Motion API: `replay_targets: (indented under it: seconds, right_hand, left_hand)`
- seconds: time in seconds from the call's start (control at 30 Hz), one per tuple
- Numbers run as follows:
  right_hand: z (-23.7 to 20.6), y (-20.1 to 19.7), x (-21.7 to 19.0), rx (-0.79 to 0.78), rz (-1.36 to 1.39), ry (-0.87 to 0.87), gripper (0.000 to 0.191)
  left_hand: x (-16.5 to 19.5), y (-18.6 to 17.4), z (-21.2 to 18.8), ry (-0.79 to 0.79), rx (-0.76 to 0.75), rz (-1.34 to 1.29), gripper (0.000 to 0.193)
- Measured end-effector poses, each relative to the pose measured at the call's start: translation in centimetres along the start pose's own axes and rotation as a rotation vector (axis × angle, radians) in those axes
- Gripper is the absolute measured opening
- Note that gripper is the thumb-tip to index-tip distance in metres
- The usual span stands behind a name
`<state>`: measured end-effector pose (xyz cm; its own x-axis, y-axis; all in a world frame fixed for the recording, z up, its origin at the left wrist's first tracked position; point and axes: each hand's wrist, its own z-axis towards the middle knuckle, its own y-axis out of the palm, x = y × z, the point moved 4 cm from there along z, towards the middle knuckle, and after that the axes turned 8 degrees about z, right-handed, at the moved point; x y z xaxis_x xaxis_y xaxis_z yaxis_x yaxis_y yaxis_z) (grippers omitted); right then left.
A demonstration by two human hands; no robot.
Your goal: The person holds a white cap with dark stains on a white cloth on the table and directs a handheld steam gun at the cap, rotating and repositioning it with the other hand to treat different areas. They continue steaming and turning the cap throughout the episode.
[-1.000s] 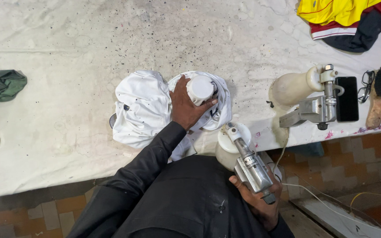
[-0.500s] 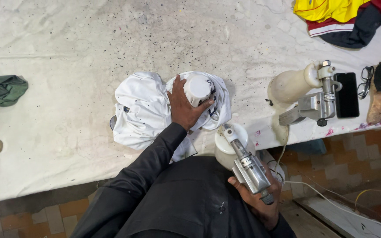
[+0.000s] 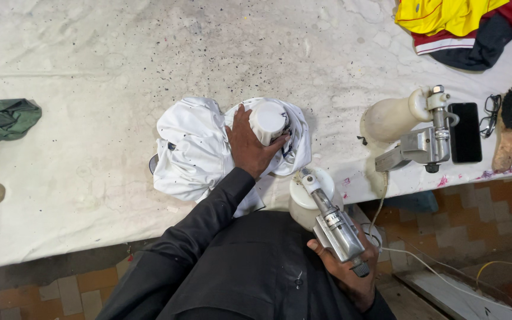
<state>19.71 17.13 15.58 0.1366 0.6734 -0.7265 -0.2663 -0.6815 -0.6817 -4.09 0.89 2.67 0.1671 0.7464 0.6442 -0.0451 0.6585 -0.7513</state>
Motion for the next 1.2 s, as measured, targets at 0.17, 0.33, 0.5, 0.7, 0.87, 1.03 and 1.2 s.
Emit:
replay_targets:
  seconds: [0.17, 0.33, 0.5, 0.7, 0.87, 1.03, 1.2]
  right_hand:
    - [-0.8, -0.2, 0.4, 0.017, 0.24, 0.214, 0.06]
    - [-1.2, -0.2, 0.7, 0.029, 0.102, 0.2, 0.067]
    - [-1.3, 0.2, 0.8, 0.023, 0.038, 0.063, 0.075]
    - [-1.0, 0.0, 0.8, 0.011, 0.078, -0.061, 0.081]
    - [-0.6, 0.0, 0.8, -0.038, -0.011, -0.031, 0.082]
    - [-0.8, -0.1, 0.3, 0.009, 0.001, -0.009, 0.072]
    - [-0.6, 0.1, 0.1, 0.001, 0.034, 0.001, 0.075]
  left_hand:
    - [-0.7, -1.3, 1.2, 0.011, -0.227, 0.062, 0.123]
    - [-0.6, -4.3, 1.5, 0.267, -0.13, -0.212, 0.127]
    - [-0.3, -2.5, 2.9, 0.234, -0.25, -0.388, 0.092]
    - [-1.1, -2.0, 3.3, 0.263, -0.331, -0.251, 0.091]
    - [-1.1, -1.5, 2.7, 0.288, -0.211, -0.21, 0.093]
    - [-0.4, 0.3, 1.4, 0.186, -0.026, -0.087, 0.09]
    - [-0.7, 1.1, 0.7, 0.083, 0.022, -0.126, 0.095]
